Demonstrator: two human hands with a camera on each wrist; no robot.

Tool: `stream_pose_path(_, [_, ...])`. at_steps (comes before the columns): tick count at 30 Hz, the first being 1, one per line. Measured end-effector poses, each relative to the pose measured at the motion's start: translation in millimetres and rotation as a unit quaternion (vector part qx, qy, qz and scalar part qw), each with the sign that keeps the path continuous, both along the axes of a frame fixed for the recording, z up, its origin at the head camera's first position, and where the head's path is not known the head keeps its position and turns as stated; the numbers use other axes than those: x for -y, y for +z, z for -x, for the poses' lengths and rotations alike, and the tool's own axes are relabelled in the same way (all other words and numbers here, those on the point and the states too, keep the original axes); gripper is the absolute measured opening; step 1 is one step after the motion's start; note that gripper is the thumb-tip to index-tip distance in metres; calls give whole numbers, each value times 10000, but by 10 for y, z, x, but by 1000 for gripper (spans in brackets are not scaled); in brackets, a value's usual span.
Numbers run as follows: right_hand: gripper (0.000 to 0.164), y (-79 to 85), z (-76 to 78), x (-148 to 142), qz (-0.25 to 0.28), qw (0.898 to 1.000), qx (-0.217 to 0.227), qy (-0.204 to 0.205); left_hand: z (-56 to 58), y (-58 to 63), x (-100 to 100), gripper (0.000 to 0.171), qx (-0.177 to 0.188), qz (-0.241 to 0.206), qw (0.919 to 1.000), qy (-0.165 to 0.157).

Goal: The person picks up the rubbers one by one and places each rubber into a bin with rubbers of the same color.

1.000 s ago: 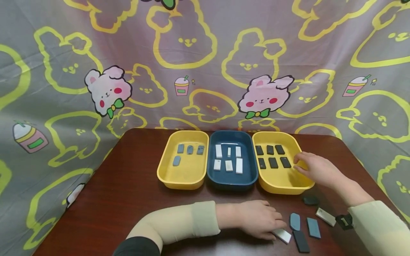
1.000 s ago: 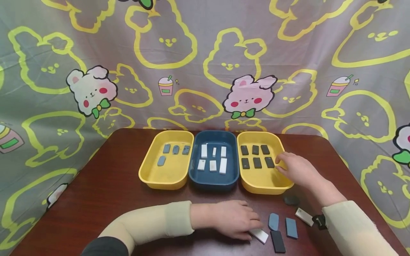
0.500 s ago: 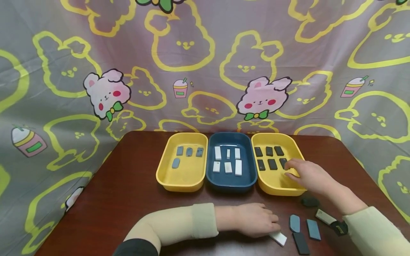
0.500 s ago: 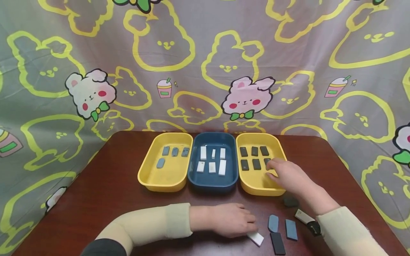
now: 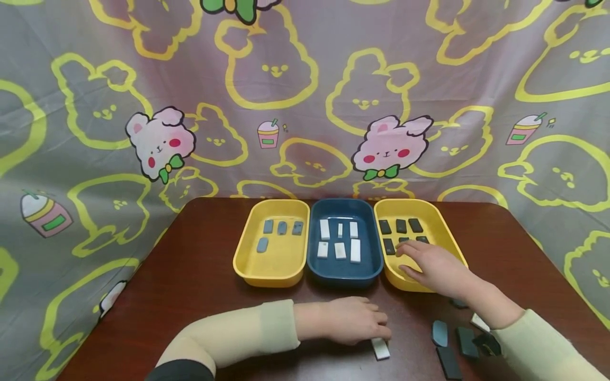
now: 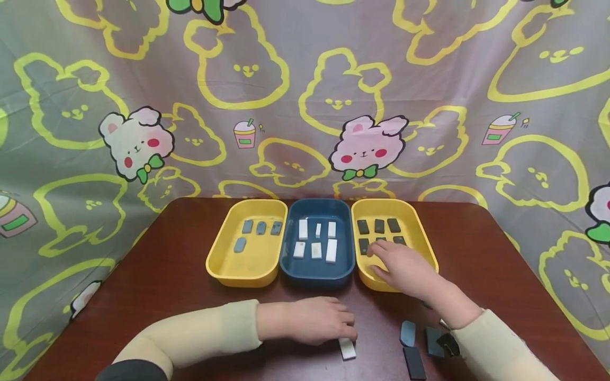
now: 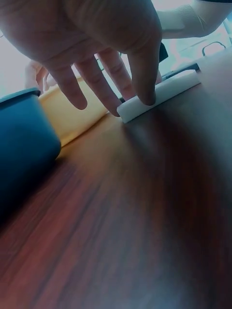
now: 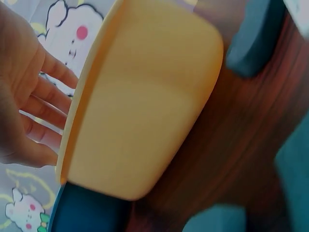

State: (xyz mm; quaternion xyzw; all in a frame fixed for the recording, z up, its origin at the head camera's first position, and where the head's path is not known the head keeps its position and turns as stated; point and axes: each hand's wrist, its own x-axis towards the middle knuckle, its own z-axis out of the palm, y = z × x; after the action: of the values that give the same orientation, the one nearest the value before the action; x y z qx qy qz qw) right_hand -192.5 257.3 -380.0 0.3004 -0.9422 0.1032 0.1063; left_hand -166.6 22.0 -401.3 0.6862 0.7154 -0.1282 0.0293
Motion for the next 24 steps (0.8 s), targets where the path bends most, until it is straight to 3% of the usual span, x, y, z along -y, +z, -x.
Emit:
stream_pose_path(7, [43, -32, -53, 199, -88, 9995, 52, 300, 53, 38, 127, 35, 5, -216, 9997, 81])
stream_pose_path(15, [34, -81, -32, 281, -142, 9964, -171, 814, 97, 213, 320, 28, 272, -822, 9957, 323])
stream_pose_path(24, [25, -70, 20, 345, -91, 9937, -561, 962, 193, 480, 488, 25, 1021, -1525, 9789, 896])
